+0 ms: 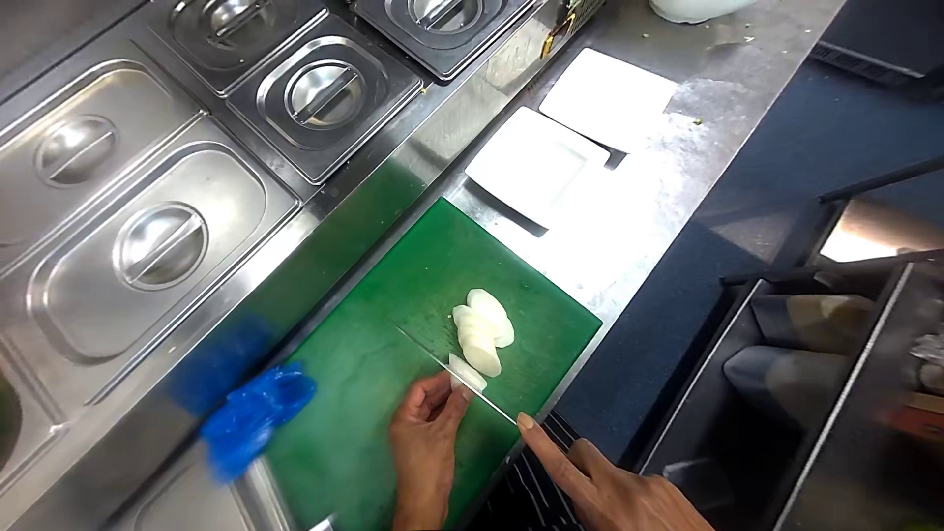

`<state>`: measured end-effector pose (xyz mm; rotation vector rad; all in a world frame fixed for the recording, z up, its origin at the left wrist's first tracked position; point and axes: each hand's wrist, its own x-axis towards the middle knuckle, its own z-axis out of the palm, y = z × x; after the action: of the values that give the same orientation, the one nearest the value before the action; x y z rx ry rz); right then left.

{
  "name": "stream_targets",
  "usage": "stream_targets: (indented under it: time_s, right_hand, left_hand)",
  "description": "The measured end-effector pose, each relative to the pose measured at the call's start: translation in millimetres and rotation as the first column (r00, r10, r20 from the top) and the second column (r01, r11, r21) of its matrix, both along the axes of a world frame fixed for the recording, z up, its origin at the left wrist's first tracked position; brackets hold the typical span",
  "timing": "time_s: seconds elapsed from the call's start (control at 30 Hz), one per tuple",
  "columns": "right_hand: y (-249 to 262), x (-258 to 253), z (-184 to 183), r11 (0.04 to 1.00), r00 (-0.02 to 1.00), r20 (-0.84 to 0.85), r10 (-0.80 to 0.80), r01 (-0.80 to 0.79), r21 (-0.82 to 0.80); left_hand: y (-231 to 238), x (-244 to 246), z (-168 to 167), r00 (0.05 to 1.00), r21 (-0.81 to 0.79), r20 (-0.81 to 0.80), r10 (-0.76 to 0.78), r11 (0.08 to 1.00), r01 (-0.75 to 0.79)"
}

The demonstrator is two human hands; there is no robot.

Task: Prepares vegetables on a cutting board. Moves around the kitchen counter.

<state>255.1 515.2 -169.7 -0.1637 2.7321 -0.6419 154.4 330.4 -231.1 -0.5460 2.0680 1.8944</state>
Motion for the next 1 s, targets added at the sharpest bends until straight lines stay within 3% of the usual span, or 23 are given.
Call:
stream_targets:
  time_s: [0.63,0.83,1.0]
  right_hand:
    - [-5.2,0.2,0.4,1.000,1.000,0.023,-0.018,0.017,0.018]
    - [-7.0,-3.4,-33.5,0.998,1.000,0.002,-0.021,0.021,0.064]
    - [0.1,-8.5,-28.8,0.999,0.998,0.048,-0.038,0.036,0.037]
  left_hand:
    - [-2.6,0.0,7.6,0.998,0.037,0.056,-0.006,0.999,0.004]
    - [-2.6,-1.4,6.4,0.998,0.009,0.055,-0.030,1.000,0.029]
    - [-3.3,-0.1,5.5,0.997,0.010,0.051,-0.053,0.999,0.053]
